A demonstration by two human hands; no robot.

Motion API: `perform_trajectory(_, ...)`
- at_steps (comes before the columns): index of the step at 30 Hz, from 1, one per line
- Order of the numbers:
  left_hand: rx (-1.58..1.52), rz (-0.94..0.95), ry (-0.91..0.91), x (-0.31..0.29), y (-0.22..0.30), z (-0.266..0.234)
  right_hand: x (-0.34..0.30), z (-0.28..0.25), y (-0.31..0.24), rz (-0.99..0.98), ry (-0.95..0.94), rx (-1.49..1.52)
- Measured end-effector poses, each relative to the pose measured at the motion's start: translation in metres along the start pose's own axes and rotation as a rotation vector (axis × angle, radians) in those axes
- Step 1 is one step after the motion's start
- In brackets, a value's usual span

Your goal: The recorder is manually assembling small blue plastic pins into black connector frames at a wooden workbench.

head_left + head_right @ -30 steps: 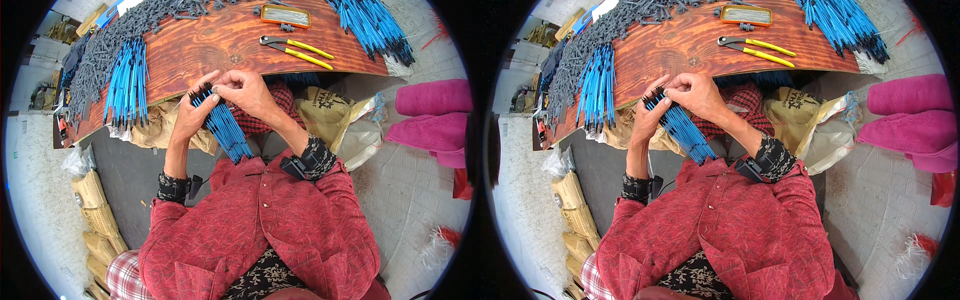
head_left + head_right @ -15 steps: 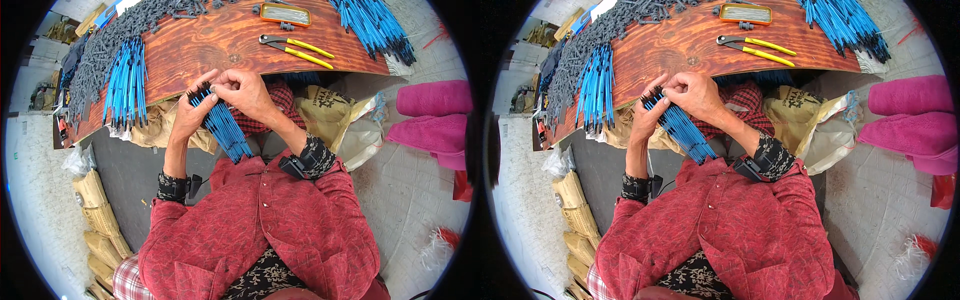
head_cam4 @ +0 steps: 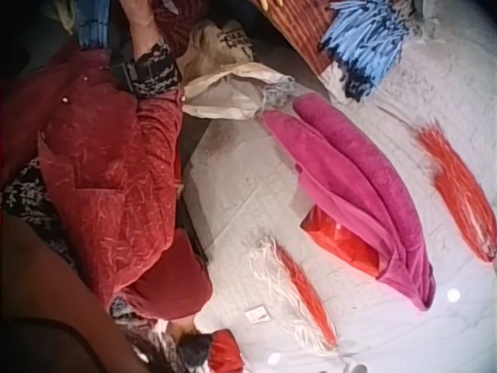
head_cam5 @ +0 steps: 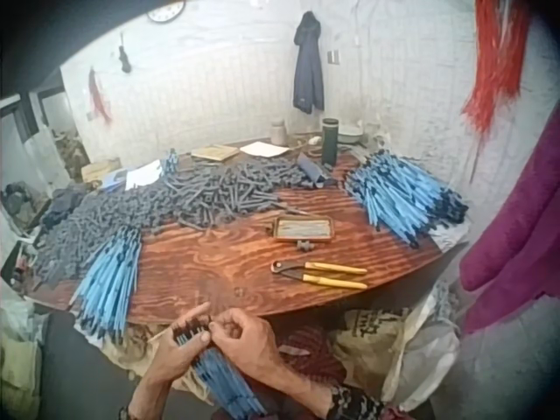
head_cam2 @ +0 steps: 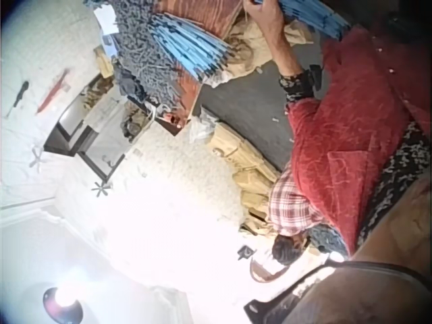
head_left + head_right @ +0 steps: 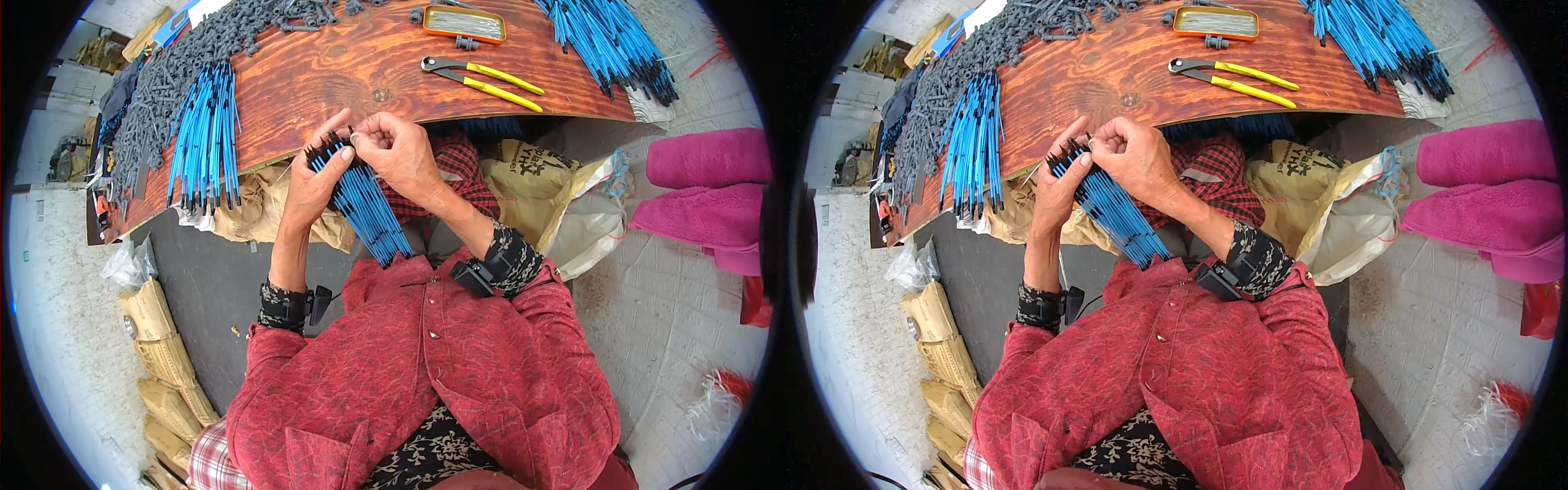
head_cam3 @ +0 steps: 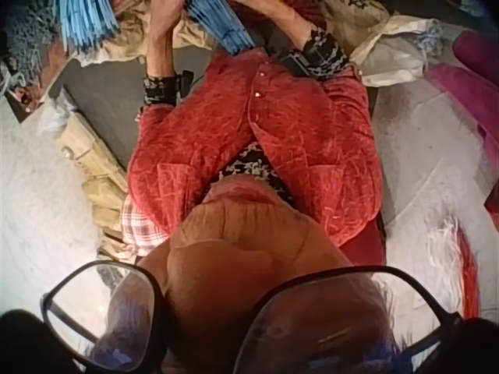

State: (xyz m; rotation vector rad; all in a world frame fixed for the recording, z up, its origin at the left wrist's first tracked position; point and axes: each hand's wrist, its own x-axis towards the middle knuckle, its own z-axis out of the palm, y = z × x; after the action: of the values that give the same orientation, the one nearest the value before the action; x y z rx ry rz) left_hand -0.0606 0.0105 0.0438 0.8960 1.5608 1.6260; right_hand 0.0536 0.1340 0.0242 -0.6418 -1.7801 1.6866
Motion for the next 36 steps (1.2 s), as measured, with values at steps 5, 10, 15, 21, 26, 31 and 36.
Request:
perform_trajectory(5, 0.053, 0.021, 0.011, -0.0015, -0.0011, -0.0012, 0.0007, 0.0006, -0.0006, 0.006, -0.012, 0.051)
perform_trajectory(10, 0.035, 0.013, 0.003, -0.0025, 0.002, -0.0013, 0.0023, 0.0031, 0.0029, 0.019, -0.023, 0.074)
perform_trajectory(15, 0.041, 0.024, -0.021, -0.0009, 0.0013, 0.0017, 0.0004, -0.0017, 0.003, 0.016, -0.02, 0.08)
perform_trajectory(21, 0.044, 0.016, -0.014, -0.0021, 0.002, 0.0007, 0.0011, 0.0006, 0.0057, 0.015, -0.025, 0.09)
perform_trajectory(26, 0.053, 0.028, -0.022, -0.002, 0.004, 0.0028, 0.0013, 0.0004, 0.0032, 0.021, -0.024, 0.099)
perform_trajectory(31, 0.066, 0.026, -0.021, -0.0007, 0.0013, 0.0024, -0.0003, -0.0003, 0.0067, -0.011, -0.014, 0.107)
perform_trajectory(36, 0.065, 0.018, -0.03, -0.0012, 0.0058, 0.0063, -0.0019, -0.0019, -0.0026, -0.01, -0.027, 0.094)
